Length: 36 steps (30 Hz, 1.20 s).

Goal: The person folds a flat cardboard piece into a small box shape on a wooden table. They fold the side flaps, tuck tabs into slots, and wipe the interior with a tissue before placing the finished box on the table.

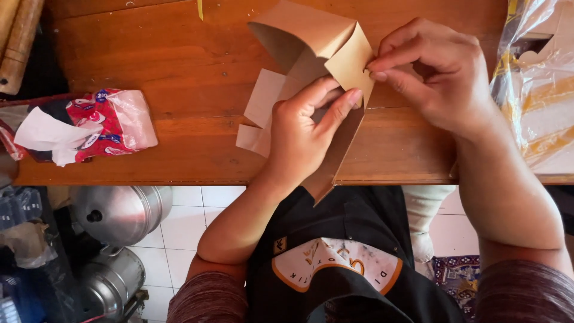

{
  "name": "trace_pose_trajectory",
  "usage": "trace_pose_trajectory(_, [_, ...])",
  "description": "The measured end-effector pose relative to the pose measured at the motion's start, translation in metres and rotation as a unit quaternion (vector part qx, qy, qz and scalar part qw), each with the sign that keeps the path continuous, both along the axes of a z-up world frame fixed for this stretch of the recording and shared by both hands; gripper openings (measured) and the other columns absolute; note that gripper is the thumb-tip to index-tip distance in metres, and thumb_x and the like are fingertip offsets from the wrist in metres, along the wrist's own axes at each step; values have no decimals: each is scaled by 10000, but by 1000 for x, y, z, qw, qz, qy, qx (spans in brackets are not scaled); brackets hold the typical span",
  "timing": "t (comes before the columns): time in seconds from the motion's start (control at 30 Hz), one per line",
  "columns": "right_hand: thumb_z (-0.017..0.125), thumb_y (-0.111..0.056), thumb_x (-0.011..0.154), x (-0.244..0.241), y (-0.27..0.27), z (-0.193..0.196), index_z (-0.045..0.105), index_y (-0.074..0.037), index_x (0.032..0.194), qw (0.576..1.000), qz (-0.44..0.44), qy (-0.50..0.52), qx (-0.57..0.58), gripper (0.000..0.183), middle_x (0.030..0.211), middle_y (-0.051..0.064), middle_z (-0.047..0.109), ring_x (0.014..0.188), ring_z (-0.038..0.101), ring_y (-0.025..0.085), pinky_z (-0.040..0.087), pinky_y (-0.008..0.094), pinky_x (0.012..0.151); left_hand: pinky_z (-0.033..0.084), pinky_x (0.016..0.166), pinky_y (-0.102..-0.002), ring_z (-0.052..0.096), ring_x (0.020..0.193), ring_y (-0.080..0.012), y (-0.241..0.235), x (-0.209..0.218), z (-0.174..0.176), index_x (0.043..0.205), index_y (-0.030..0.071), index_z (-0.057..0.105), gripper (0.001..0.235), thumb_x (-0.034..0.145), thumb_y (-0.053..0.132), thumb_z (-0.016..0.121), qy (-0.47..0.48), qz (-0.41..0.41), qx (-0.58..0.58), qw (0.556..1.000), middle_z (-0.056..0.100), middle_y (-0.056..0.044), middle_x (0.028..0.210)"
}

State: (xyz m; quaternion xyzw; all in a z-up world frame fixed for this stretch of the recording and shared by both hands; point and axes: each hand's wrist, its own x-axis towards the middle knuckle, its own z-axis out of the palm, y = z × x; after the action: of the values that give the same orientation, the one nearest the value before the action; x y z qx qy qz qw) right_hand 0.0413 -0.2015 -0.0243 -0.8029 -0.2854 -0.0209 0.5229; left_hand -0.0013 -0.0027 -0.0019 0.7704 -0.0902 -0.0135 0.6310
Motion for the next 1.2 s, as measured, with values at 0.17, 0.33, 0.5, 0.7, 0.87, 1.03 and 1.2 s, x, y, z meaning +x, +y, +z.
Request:
trace_pose_trajectory(0.17, [788,56,1002,1,1,-5,714,50,1006,1000,-4,-7,4,74,1034,186,661,948,636,249,465,323,857,336,551,-294,321,562,-155,-5,0,-3,749,53,409,278,970,89,574,-142,28,128,981,375,-44,621])
trace_pose_trajectory(0.33, [685,-155,981,-4,14,9,603,132,1121,998,-8,-59,16,329,1101,263,608,953,642,322,545,386,869,514,828,-393,616,915,-310,-16,-2,-36,1132,8,548,180,953,-2,575,-189,40,265,945,602,-163,1010])
trace_pose_trajectory(0.5, [788,-30,1035,-6,13,-1,486,91,1223,994,-109,-14,-3,376,1119,213,596,881,628,234,572,312,768,515,765,-425,571,847,-323,-33,-3,-59,1225,-13,555,310,917,-9,531,-192,1,370,909,529,-141,946])
trace_pose_trajectory(0.7, [649,20,1213,3,-11,-23,684,64,1038,964,-261,-16,-38,184,849,88,605,723,495,127,335,285,585,538,846,-421,636,927,-323,-33,0,-61,1344,45,468,557,821,-16,652,-177,-5,366,913,600,-110,1064])
trace_pose_trajectory(0.87, [586,-109,1097,6,-2,3,574,22,1162,939,-127,276,164,147,913,198,662,829,748,242,675,268,778,470,709,-392,568,788,-283,-27,6,-35,1034,56,547,123,926,-2,565,-195,32,295,935,583,-86,830])
trace_pose_trajectory(1.03, [744,-51,875,8,-4,-5,604,-20,1229,921,-77,323,203,383,979,64,671,883,665,72,560,139,899,479,724,-385,567,818,-263,-22,8,-27,1006,85,558,91,926,75,601,-156,55,218,962,605,-53,881])
trace_pose_trajectory(1.2, [784,74,925,2,1,-2,596,55,1276,974,-69,192,94,398,1061,109,631,970,600,111,520,186,945,475,731,-336,556,743,-188,-18,7,-28,963,72,536,112,951,150,616,-143,56,165,974,618,-7,869])
